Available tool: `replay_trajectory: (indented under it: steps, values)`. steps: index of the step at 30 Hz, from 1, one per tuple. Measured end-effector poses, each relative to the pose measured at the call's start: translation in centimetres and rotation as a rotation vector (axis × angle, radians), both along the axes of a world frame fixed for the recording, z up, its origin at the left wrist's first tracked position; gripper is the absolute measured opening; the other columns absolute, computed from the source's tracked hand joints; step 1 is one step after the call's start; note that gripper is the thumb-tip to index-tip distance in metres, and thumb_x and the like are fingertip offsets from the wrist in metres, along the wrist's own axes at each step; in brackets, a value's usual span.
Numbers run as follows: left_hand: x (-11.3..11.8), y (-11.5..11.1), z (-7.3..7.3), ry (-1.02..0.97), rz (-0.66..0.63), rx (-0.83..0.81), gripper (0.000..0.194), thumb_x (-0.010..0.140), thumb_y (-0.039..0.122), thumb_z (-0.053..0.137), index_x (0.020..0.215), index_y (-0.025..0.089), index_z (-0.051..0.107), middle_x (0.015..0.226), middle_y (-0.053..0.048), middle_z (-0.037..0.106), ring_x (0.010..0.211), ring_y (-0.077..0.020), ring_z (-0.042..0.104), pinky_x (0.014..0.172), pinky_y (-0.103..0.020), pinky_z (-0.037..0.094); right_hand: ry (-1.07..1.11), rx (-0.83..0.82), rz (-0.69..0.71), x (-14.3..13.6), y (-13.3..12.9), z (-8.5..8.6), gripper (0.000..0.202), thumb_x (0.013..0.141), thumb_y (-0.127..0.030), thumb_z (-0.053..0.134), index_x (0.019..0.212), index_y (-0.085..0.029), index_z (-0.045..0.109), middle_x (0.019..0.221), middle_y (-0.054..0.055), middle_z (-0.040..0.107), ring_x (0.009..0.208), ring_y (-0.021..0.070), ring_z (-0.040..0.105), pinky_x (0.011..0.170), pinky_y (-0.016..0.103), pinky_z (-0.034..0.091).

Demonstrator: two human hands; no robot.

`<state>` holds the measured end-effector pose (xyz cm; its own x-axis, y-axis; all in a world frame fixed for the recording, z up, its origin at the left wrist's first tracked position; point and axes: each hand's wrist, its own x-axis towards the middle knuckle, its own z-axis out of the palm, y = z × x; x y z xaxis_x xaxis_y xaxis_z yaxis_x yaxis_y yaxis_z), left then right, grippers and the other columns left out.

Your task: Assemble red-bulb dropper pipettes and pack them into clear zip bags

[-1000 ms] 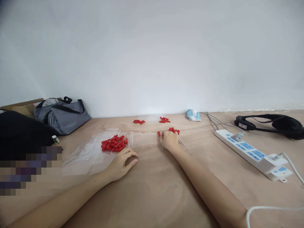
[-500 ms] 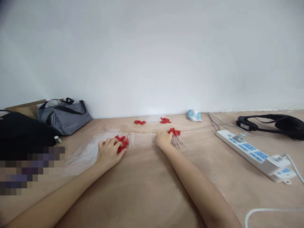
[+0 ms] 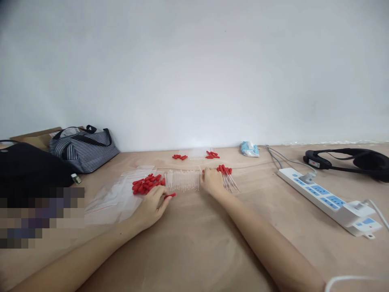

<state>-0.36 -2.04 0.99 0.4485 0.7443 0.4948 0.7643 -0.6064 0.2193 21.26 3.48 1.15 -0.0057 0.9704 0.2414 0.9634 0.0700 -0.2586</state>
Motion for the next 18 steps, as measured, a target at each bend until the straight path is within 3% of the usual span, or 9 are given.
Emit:
replay_trajectory:
  steps: [4, 6, 11, 18]
  values:
    - [0.7, -0.5, -0.9, -0.167, -0.081, -0.207, 0.009, 0.083, 0.02, 0.041, 0.085, 0.016, 0.048, 0.078, -0.003, 0.056, 0.072, -0.0161, 0.053, 0.064, -0.028, 0.044, 0.216, 0.237, 0.416, 2.1, -3.2, -1.8, 0.017, 0.084, -0.025, 0.036, 0.082, -0.015, 0.051, 0.08, 0.008, 0.058, 0.072, 0.0159, 0.053, 0.065, 0.026, 0.038]
    - [0.9, -0.6, -1.0, -0.199, -0.133, -0.252, 0.017, 0.083, 0.018, 0.041, 0.097, 0.016, 0.05, 0.085, -0.004, 0.058, 0.077, -0.0159, 0.055, 0.068, -0.029, 0.044, 0.234, 0.264, 0.511, 2.9, -4.8, -2.5, 0.016, 0.085, -0.024, 0.037, 0.085, -0.016, 0.051, 0.081, 0.007, 0.058, 0.074, 0.0162, 0.052, 0.068, 0.028, 0.038]
    - [1.3, -0.9, -0.6, -0.188, -0.222, -0.28, 0.022, 0.084, 0.016, 0.039, 0.093, 0.017, 0.058, 0.087, -0.005, 0.058, 0.08, -0.0148, 0.055, 0.073, -0.027, 0.044, 0.18, 0.277, 0.607, 2.9, -6.8, -2.8, 0.024, 0.087, -0.021, 0.035, 0.103, -0.019, 0.053, 0.079, 0.005, 0.058, 0.072, 0.0151, 0.052, 0.069, 0.03, 0.035]
    - [1.4, -0.8, -0.6, -0.209, -0.241, -0.291, 0.021, 0.084, 0.015, 0.04, 0.092, 0.017, 0.059, 0.087, -0.004, 0.059, 0.081, -0.0152, 0.055, 0.075, -0.028, 0.043, 0.14, 0.276, 0.675, 1.6, -6.7, -3.0, 0.022, 0.087, -0.021, 0.037, 0.098, -0.018, 0.056, 0.08, 0.005, 0.059, 0.072, 0.0139, 0.052, 0.07, 0.03, 0.032]
